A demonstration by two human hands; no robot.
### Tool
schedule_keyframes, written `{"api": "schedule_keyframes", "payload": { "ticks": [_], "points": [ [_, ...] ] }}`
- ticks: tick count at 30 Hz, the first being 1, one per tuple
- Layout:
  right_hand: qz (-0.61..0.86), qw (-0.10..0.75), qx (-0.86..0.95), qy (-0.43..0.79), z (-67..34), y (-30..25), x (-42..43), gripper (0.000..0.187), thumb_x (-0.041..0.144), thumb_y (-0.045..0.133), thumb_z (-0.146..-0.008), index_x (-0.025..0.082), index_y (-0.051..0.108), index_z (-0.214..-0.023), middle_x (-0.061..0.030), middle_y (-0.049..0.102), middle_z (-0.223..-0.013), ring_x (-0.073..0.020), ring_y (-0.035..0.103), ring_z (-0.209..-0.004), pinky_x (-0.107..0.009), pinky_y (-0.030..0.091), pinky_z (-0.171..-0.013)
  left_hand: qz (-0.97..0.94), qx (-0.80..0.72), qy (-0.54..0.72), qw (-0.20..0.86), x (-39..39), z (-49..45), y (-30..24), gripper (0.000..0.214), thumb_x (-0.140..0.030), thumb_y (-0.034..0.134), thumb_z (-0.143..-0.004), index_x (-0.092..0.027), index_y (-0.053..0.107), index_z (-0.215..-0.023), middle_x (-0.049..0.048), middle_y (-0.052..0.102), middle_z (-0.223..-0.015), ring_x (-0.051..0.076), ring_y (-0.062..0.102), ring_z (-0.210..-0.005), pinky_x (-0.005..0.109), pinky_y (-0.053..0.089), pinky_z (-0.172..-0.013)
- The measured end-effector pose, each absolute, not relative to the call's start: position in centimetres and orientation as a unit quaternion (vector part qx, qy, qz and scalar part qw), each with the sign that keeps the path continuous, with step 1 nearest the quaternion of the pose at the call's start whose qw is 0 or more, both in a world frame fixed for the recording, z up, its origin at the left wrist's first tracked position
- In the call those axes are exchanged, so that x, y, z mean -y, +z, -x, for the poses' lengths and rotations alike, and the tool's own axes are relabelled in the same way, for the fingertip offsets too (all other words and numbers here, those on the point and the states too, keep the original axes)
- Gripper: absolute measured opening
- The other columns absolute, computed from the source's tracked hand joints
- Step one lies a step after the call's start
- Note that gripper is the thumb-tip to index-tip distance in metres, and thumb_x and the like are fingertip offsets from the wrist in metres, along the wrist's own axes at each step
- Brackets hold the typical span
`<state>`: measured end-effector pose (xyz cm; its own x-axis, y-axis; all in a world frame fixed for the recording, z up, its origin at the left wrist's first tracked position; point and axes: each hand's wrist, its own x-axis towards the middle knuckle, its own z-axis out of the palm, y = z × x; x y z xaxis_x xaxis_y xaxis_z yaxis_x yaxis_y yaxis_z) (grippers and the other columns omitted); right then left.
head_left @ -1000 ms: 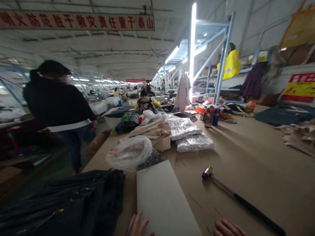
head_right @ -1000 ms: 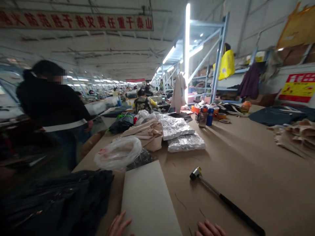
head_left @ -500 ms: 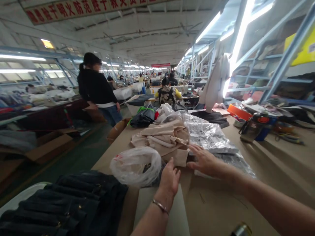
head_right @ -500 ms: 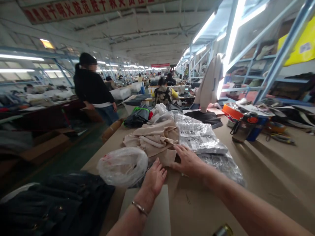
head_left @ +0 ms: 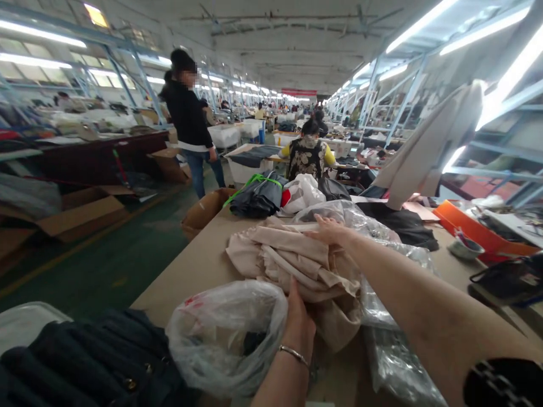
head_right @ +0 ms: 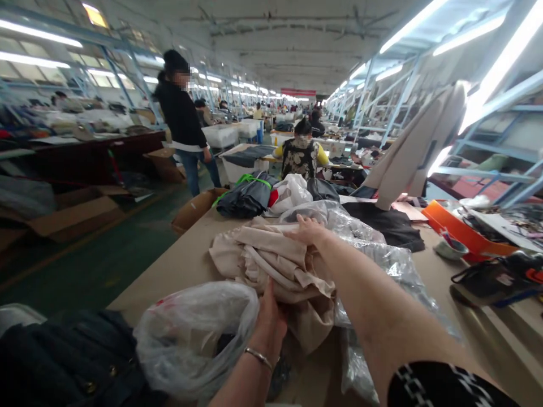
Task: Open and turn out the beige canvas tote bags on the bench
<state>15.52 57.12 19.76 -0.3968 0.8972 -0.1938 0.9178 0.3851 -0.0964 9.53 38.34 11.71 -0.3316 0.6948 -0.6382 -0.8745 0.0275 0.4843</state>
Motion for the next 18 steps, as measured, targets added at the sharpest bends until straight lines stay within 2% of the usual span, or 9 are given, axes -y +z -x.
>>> {"api": "schedule_keyframes", "payload": {
  "ticks": [2,4,7,11,14,18],
  "points": [
    [-0.539,0.084,-0.833,-0.097,-14.6,18.3,-57.9,0.1,0.082,0.03,-0.071,0.011,0.026,-0.141,-0.024,0.046,-0.131,-0.0411,0.041,-0.121,-0.058,0.028,-0.096,0.116,-0.423,0.692,0.574,-39.1,-9.1,11.5,0.053,-0.048,0.057,-0.08,-0.022,0.05,-0.125,0.0086,0.064,-0.114,0.023,0.063,-0.097,0.031,0.054,-0.075],
    [-0.515,0.109,-0.843,-0.108,-14.0,17.3,-57.5,0.095,0.083,0.035,-0.068,0.012,0.044,-0.131,-0.0224,0.055,-0.122,-0.0401,0.05,-0.112,-0.056,0.033,-0.093,0.126,-0.401,0.695,0.583,-39.8,-8.8,11.3,0.053,-0.049,0.057,-0.079,-0.023,0.05,-0.125,0.0083,0.064,-0.112,0.023,0.064,-0.094,0.034,0.054,-0.075],
    [-0.464,0.125,-0.866,-0.134,-13.5,16.7,-55.1,0.08,0.078,0.046,-0.066,0.014,0.06,-0.112,-0.0184,0.06,-0.115,-0.0368,0.054,-0.107,-0.048,0.037,-0.092,0.138,-0.379,0.702,0.587,-40.6,-8.6,10.9,0.052,-0.049,0.059,-0.078,-0.021,0.053,-0.122,0.009,0.065,-0.11,0.023,0.065,-0.091,0.036,0.054,-0.076],
    [-0.417,0.115,-0.882,-0.184,-13.7,16.6,-51.3,0.059,0.06,0.057,-0.069,0.017,0.062,-0.109,-0.0129,0.063,-0.11,-0.0308,0.057,-0.104,-0.038,0.041,-0.089,0.133,-0.341,0.691,0.623,-40.5,-8.6,10.5,0.05,-0.047,0.057,-0.08,-0.014,0.057,-0.116,0.0112,0.068,-0.1,0.023,0.066,-0.085,0.038,0.054,-0.078],
    [-0.419,0.097,-0.873,-0.231,-14.3,16.5,-50.0,0.065,0.053,0.063,-0.065,0.017,0.056,-0.118,-0.012,0.063,-0.112,-0.0286,0.06,-0.099,-0.035,0.045,-0.084,0.098,-0.314,0.685,0.65,-39.7,-8.5,10.5,0.046,-0.046,0.057,-0.08,-0.013,0.06,-0.113,0.0108,0.068,-0.098,0.024,0.066,-0.087,0.038,0.053,-0.08],
    [-0.45,0.067,-0.837,-0.303,-15.5,16.6,-49.3,0.073,0.055,0.062,-0.066,0.014,0.05,-0.125,-0.0123,0.063,-0.113,-0.0261,0.062,-0.094,-0.033,0.049,-0.077,0.092,-0.389,0.655,0.642,-38.4,-8.2,11.1,0.039,-0.039,0.062,-0.077,-0.012,0.063,-0.105,0.0111,0.07,-0.087,0.024,0.067,-0.079,0.038,0.055,-0.074]
  ]
}}
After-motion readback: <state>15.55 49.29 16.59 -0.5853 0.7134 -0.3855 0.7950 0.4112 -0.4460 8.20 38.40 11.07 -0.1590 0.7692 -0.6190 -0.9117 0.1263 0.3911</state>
